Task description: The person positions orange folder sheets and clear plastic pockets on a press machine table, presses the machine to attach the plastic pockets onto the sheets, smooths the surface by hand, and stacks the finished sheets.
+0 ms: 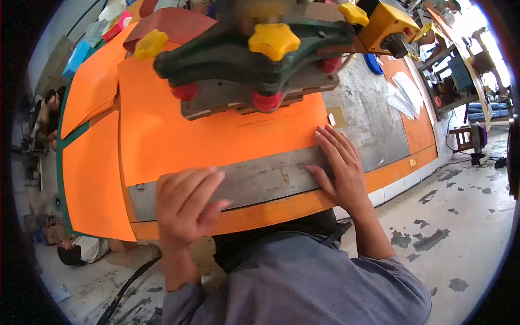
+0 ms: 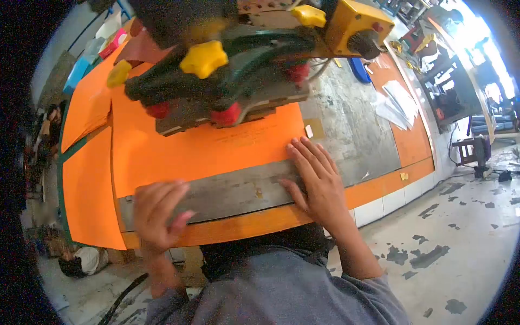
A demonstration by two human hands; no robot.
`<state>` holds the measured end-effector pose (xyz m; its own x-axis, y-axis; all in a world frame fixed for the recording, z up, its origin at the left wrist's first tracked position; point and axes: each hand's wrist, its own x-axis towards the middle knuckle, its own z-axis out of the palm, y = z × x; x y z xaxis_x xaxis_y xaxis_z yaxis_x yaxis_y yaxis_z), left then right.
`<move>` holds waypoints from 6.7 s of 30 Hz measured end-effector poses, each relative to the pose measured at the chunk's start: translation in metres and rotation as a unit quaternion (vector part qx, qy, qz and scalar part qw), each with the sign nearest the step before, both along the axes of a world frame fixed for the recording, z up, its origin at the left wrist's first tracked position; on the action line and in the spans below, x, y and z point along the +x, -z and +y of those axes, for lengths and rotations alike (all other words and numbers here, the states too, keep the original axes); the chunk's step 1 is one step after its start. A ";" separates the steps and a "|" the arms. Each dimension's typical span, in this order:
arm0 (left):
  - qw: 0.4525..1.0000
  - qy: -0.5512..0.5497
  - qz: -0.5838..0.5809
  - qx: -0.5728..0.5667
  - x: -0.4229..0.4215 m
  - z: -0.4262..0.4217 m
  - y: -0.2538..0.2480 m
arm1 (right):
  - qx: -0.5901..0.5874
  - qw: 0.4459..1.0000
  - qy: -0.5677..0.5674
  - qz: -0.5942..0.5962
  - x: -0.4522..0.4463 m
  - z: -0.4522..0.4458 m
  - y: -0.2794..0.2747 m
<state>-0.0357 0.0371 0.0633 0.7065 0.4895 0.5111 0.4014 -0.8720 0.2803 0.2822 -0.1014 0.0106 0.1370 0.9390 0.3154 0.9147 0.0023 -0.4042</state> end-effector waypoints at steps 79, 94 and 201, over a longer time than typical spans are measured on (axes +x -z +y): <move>0.992 0.071 0.054 -0.091 0.028 -0.007 0.050 | 0.059 0.998 0.029 -0.013 0.021 -0.027 0.006; 0.992 0.077 0.055 -0.084 0.022 -0.006 0.051 | 0.121 0.992 -0.012 -0.040 0.019 -0.032 0.001; 0.999 -0.002 -0.014 -0.045 0.015 -0.010 0.064 | 0.212 0.977 -0.009 -0.024 0.010 -0.037 0.011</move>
